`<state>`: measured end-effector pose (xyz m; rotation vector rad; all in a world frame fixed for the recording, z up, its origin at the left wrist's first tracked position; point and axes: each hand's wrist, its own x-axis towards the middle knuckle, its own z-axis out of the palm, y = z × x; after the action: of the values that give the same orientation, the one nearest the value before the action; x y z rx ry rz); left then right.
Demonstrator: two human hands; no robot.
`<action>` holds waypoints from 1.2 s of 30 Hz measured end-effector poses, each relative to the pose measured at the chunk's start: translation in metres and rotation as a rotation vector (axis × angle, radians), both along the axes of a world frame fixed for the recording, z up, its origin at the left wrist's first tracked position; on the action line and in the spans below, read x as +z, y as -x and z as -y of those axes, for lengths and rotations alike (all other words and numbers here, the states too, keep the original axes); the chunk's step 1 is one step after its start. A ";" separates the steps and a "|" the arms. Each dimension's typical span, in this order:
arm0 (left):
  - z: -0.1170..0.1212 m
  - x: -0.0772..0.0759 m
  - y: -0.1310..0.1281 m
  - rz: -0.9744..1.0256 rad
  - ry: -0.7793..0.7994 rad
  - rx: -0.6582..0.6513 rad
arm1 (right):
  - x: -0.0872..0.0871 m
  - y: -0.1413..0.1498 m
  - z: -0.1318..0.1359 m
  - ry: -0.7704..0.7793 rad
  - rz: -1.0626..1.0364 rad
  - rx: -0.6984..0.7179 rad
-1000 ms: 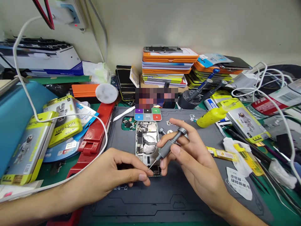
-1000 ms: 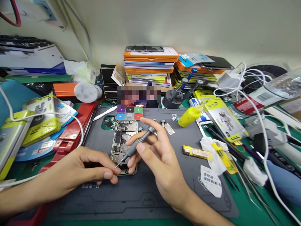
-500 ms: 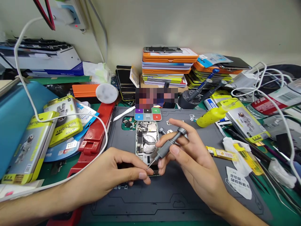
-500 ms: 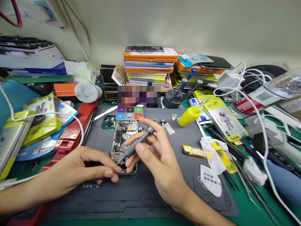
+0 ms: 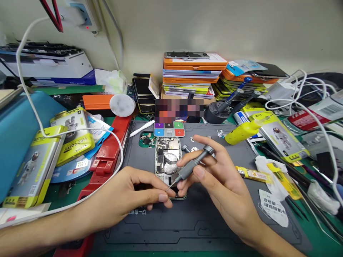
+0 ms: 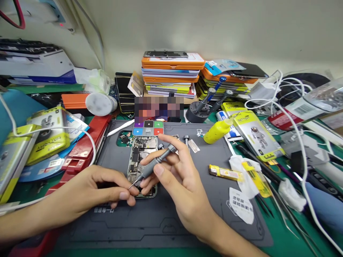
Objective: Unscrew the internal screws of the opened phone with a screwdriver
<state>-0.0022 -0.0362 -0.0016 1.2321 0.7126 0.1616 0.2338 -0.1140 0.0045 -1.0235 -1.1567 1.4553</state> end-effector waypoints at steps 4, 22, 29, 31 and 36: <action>-0.001 0.000 -0.001 -0.008 0.005 0.001 | 0.000 0.000 0.000 -0.004 0.001 0.006; -0.002 0.003 0.000 0.039 0.054 0.067 | -0.001 0.000 -0.004 -0.020 -0.009 -0.044; -0.003 0.004 -0.002 0.045 0.057 0.085 | -0.002 0.000 -0.005 -0.016 0.018 -0.058; -0.003 0.004 -0.002 0.068 0.070 0.085 | -0.001 0.000 -0.006 -0.007 0.020 -0.059; -0.004 0.004 -0.003 0.075 0.079 0.092 | 0.000 0.000 -0.008 -0.003 0.005 -0.046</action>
<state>0.0004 -0.0325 0.0027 1.1130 0.7042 0.2525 0.2343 -0.1064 0.0046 -1.0464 -1.1314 1.4150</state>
